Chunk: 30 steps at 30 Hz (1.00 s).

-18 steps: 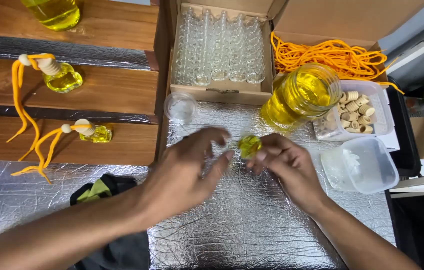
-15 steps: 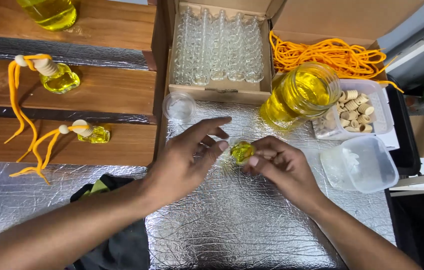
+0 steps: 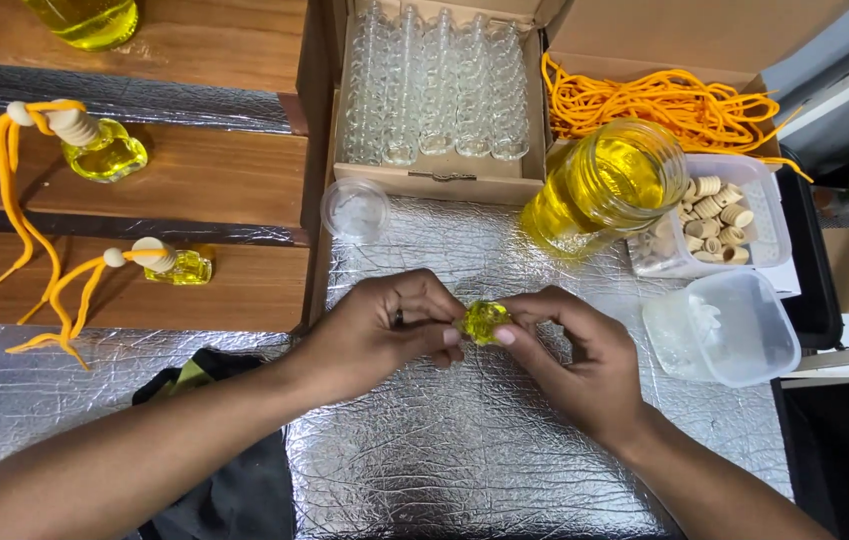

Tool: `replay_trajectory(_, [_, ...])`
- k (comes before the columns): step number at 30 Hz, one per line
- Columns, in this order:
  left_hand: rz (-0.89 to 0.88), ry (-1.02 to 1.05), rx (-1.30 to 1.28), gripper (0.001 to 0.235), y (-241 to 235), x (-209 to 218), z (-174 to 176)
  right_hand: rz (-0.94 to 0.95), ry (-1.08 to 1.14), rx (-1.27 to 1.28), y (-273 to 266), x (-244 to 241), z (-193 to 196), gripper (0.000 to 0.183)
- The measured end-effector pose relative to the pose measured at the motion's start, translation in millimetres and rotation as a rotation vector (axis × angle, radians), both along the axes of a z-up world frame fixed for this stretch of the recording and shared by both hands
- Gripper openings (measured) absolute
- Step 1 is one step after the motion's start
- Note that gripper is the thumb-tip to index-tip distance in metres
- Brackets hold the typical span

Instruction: Assembling decorative perfume bottle caps by threading yellow cords through wooden beads and attaching them to the caps.

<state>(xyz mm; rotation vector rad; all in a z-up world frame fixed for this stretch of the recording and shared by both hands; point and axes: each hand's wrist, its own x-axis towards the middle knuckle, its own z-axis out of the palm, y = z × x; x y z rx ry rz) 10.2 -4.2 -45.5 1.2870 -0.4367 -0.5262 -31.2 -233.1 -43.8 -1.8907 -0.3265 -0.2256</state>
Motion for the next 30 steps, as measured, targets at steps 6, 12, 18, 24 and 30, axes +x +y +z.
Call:
replay_trajectory(6, [0.013,0.063,-0.085,0.017,1,4,-1,0.025,-0.122,-0.09,3,-3,12,0.033])
replay_trajectory(12, [0.148,-0.434,0.104,0.016,9,3,6,0.114,-0.267,-0.235,-10,-2,-1,0.038])
replay_trajectory(18, [0.157,-0.826,0.167,0.023,7,-1,9,0.229,-0.229,-0.364,-4,4,-2,0.055])
replay_trajectory(24, [0.126,-0.551,0.457,0.053,5,-4,16,0.049,-0.019,-0.354,-9,10,-14,0.033])
replay_trajectory(30, [0.123,-0.549,0.411,0.04,0,-4,17,-0.147,-0.002,-0.317,6,23,1,0.026])
